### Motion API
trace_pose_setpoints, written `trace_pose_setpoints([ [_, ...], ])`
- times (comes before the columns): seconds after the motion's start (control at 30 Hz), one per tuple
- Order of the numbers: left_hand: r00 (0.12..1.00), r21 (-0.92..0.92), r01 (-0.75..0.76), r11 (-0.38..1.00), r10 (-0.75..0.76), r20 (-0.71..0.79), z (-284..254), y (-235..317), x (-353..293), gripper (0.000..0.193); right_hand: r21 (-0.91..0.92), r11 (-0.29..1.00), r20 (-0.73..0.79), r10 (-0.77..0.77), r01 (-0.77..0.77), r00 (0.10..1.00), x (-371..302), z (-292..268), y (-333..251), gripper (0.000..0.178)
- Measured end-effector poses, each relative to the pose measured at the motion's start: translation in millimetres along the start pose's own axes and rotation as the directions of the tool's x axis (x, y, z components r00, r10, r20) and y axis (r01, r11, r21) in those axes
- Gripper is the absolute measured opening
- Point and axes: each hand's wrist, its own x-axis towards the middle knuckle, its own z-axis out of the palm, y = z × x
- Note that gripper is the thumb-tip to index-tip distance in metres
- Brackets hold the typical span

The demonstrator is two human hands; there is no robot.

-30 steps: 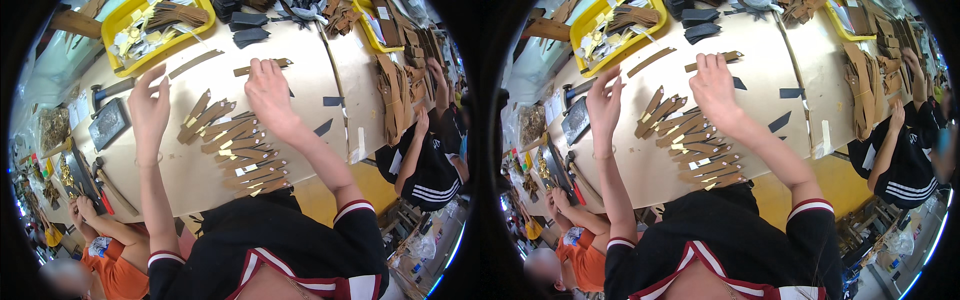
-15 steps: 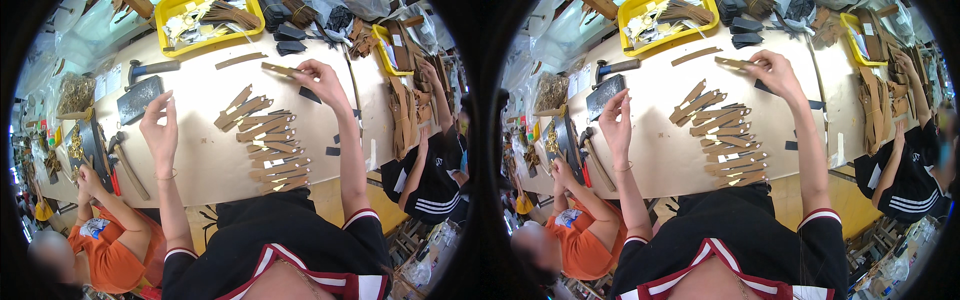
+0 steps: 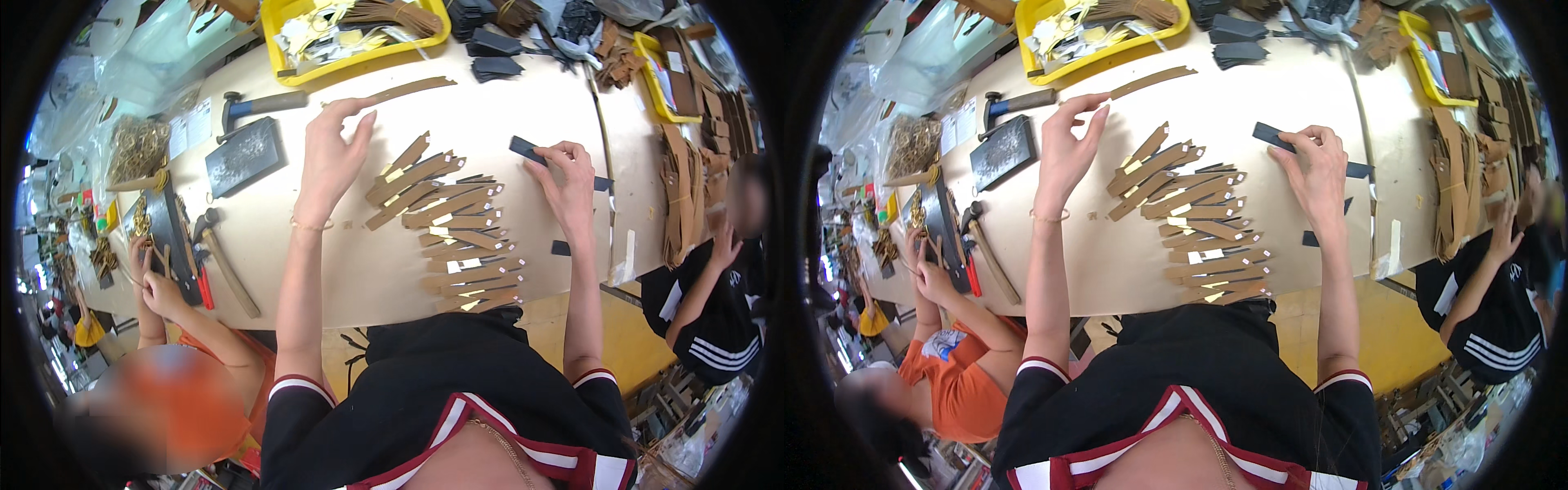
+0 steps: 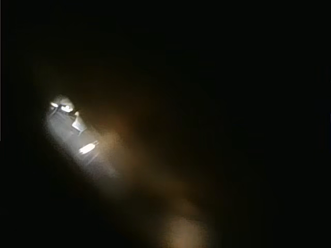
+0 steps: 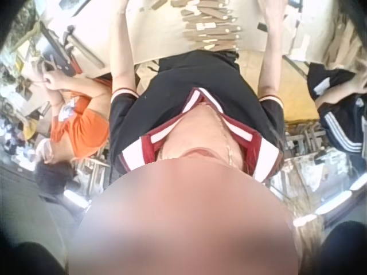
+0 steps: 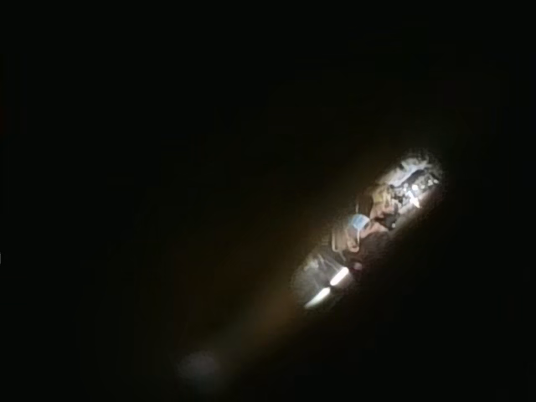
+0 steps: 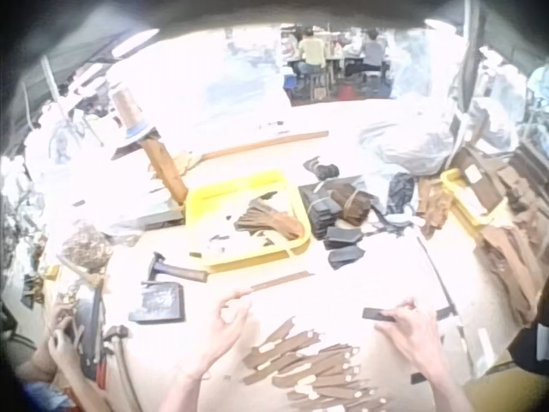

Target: The person repeatedly picks up small leather straps and dark rectangular inserts, aligns them, and uses a hammer to tap the inserts into place on a metal block. The person then gathers the finished straps into a bundle and hands them to a coworker.

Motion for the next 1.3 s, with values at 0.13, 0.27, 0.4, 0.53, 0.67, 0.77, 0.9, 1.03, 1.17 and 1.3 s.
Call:
trace_pose_setpoints([
  [0.13,0.998,0.071,-0.029,0.997,0.024,0.063,11.9,-9.3,14.2,0.022,0.107,0.994,-0.018,0.006,-0.004,1.000,14.1,20.3,9.8,0.019],
  [0.27,0.994,0.169,-0.084,0.982,0.071,0.085,29.2,-9.5,25.7,0.026,0.197,0.974,0.019,-0.114,0.108,0.993,40.8,27.6,15.3,0.019],
  [0.4,0.993,0.299,-0.097,0.949,0.072,0.091,49.6,-4.6,27.9,0.028,0.134,0.954,0.035,-0.276,0.269,0.961,60.0,33.7,16.2,0.023],
  [0.53,0.992,0.213,-0.069,0.975,0.045,0.118,54.2,-5.7,34.4,0.016,0.200,0.945,-0.009,-0.263,0.259,0.965,64.2,28.6,16.5,0.032],
  [0.67,0.988,0.191,-0.088,0.978,0.062,0.138,52.0,-7.5,36.3,0.016,0.343,0.939,-0.026,0.022,-0.012,0.999,54.6,11.2,17.8,0.035],
  [0.77,0.986,0.201,-0.080,0.976,0.048,0.158,52.6,-6.4,36.6,0.016,0.322,0.934,0.013,0.157,-0.153,0.987,50.4,3.8,19.3,0.034],
  [0.9,0.979,0.187,-0.028,0.982,-0.011,0.202,51.2,-2.7,40.2,0.016,0.363,0.930,0.006,0.057,-0.055,0.998,53.2,8.2,10.9,0.035],
  [1.03,0.977,0.344,-0.062,0.937,-0.014,0.214,46.0,8.1,39.1,0.014,0.320,0.945,0.057,-0.097,0.074,0.994,58.9,28.2,-19.4,0.043],
  [1.17,0.975,0.371,-0.214,0.903,0.174,0.139,43.9,31.4,28.3,0.011,0.325,0.917,0.032,-0.253,0.229,0.967,65.0,45.2,-44.5,0.047],
  [1.3,0.972,-0.074,0.043,0.996,-0.025,0.232,44.3,57.7,8.1,0.015,0.592,0.806,0.336,-0.251,0.004,0.908,67.0,27.1,-32.1,0.029],
])
